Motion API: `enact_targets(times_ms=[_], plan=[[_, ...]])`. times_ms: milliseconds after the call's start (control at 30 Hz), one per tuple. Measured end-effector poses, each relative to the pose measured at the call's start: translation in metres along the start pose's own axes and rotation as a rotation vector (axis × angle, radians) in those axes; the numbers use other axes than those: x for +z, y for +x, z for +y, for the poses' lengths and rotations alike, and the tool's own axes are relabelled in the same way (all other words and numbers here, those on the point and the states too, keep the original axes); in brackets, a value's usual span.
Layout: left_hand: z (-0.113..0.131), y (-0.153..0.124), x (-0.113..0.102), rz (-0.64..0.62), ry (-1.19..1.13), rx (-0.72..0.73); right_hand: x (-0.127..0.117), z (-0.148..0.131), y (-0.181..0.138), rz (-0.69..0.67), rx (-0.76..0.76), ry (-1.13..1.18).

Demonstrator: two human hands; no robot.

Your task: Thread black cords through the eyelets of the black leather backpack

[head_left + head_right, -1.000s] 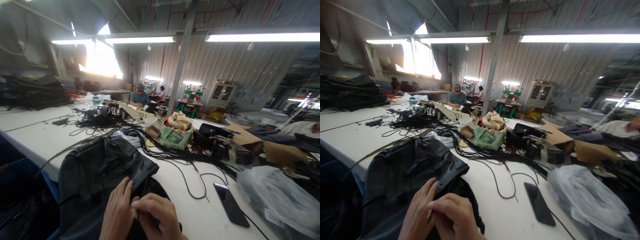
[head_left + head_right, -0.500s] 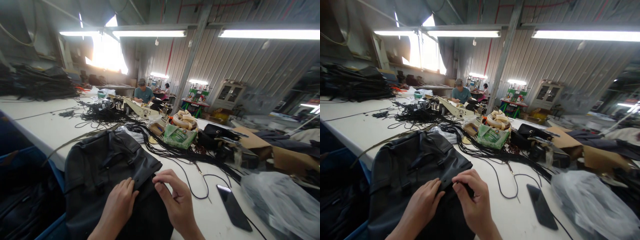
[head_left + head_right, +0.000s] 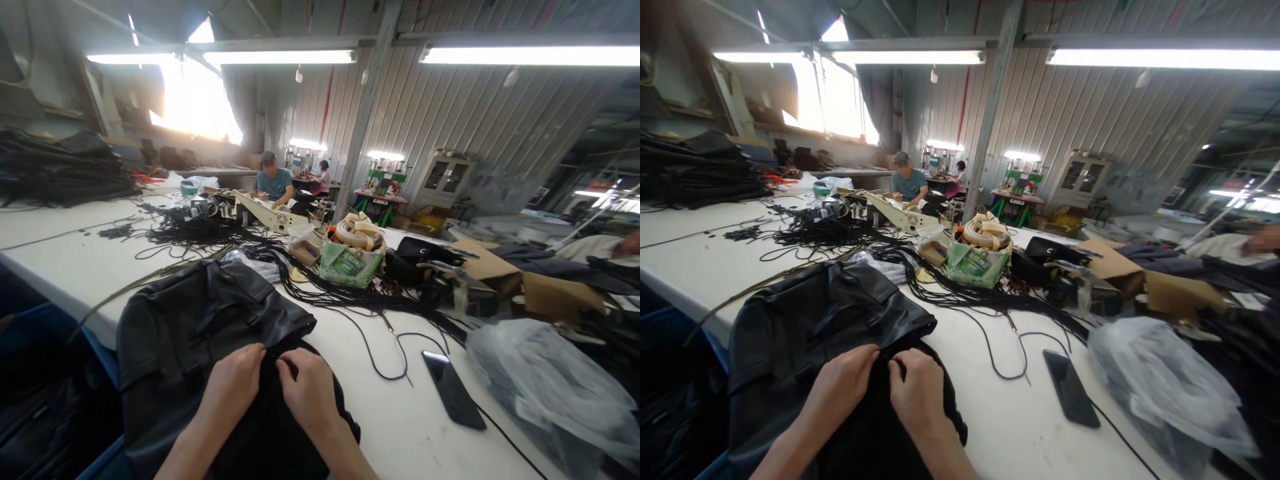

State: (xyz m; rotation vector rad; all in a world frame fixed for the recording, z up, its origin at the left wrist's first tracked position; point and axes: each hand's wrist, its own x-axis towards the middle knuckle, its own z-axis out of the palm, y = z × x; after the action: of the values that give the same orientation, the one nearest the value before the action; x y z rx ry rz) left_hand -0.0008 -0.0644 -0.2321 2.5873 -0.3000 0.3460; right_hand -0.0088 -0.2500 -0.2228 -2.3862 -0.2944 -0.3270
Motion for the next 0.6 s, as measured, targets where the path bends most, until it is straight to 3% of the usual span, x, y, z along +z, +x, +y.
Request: enact_targets(times_ms=[233,600], plan=[[-0.006,0.007,-0.005,-0.013,-0.014,-0.072,0.028,-0.001,0.011,0.038,0.043,-0.088],[-0.009,0.007,-0.001,0.013,-0.065,-0.094,0.034,-0.002,0.012,0.056,0.074,-0.071]])
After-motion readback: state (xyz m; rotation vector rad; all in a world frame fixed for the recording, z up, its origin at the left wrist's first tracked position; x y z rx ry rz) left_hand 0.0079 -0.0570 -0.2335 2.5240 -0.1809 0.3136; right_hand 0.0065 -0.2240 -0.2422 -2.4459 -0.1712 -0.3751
